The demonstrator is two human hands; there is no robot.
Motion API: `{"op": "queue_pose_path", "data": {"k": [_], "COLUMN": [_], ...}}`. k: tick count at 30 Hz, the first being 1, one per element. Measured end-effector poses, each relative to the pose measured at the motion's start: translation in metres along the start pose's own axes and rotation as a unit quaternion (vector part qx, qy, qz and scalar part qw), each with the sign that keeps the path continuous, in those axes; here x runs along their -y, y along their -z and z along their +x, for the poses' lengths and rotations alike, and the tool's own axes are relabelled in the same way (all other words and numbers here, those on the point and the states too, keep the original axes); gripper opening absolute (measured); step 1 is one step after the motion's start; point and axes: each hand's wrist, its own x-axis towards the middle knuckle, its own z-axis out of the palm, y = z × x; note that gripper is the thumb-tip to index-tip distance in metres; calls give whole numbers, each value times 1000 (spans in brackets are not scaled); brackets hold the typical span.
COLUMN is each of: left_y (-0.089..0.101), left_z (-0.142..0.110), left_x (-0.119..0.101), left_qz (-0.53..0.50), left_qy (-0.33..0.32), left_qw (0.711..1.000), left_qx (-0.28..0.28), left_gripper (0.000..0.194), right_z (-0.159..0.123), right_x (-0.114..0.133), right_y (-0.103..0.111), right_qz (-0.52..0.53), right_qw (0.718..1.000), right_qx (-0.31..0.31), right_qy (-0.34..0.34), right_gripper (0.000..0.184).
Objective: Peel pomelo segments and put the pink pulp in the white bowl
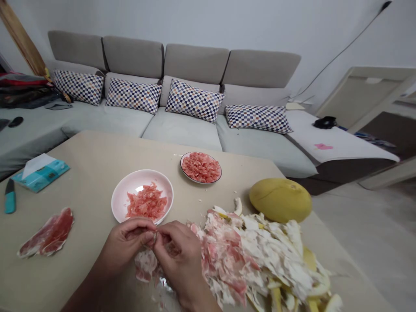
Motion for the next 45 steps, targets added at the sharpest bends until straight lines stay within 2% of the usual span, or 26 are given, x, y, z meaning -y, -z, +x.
{"op": "queue_pose_path", "data": {"k": [2, 5, 9, 11, 13, 15, 18, 25, 29, 33, 36, 40, 42, 45], "left_y": [2, 6, 12, 15, 18, 19, 17, 7, 4, 5, 8, 14, 16, 16], "left_z": [0, -1, 2, 6, 13, 19, 22, 11, 8, 8, 9, 12, 13, 13], "left_x": [-2, -7, -11, -10, -7, -4, -4, -14, -15, -16, -18, -18, -18, -19], "left_qz": [-40, -74, -57, -11, 63, 151, 245, 249, 255, 261, 240, 143, 90, 29], "left_qy": [37, 83, 104, 70, 1, -60, -105, -111, -142, -161, -130, -26, 27, 69], "left_qw": [999, 993, 991, 996, 996, 984, 961, 962, 956, 951, 961, 986, 993, 997], "left_qx": [-6, -44, -59, -59, -60, -67, -69, -2, -2, -21, -48, -84, -70, -34], "left_gripper": [13, 21, 26, 26, 27, 29, 28, 19, 12, 12, 10, 12, 17, 21], "right_z": [1, 4, 5, 5, 4, 4, 4, 4, 5, 5, 5, 5, 5, 5], "right_x": [-2, -7, -11, -11, -11, -11, -13, -13, -9, -12, -17, -19, -19, -18], "right_y": [3, 9, 8, 5, 2, 1, 0, -3, -4, -2, 0, -2, -4, -5], "right_qz": [5, 41, 111, 126, 132, 137, 140, 194, 213, 165, 154, 217, 255, 293], "right_qw": [999, 992, 978, 972, 968, 964, 961, 941, 937, 954, 954, 930, 917, 902], "right_qx": [-35, -76, -9, 8, 12, 15, 19, 34, 37, -5, -24, 13, 35, 52], "right_qy": [-21, -87, -174, -196, -213, -227, -239, -275, -275, -250, -257, -296, -305, -312], "right_gripper": [12, 10, 12, 15, 18, 20, 21, 26, 24, 19, 21, 26, 27, 27]}}
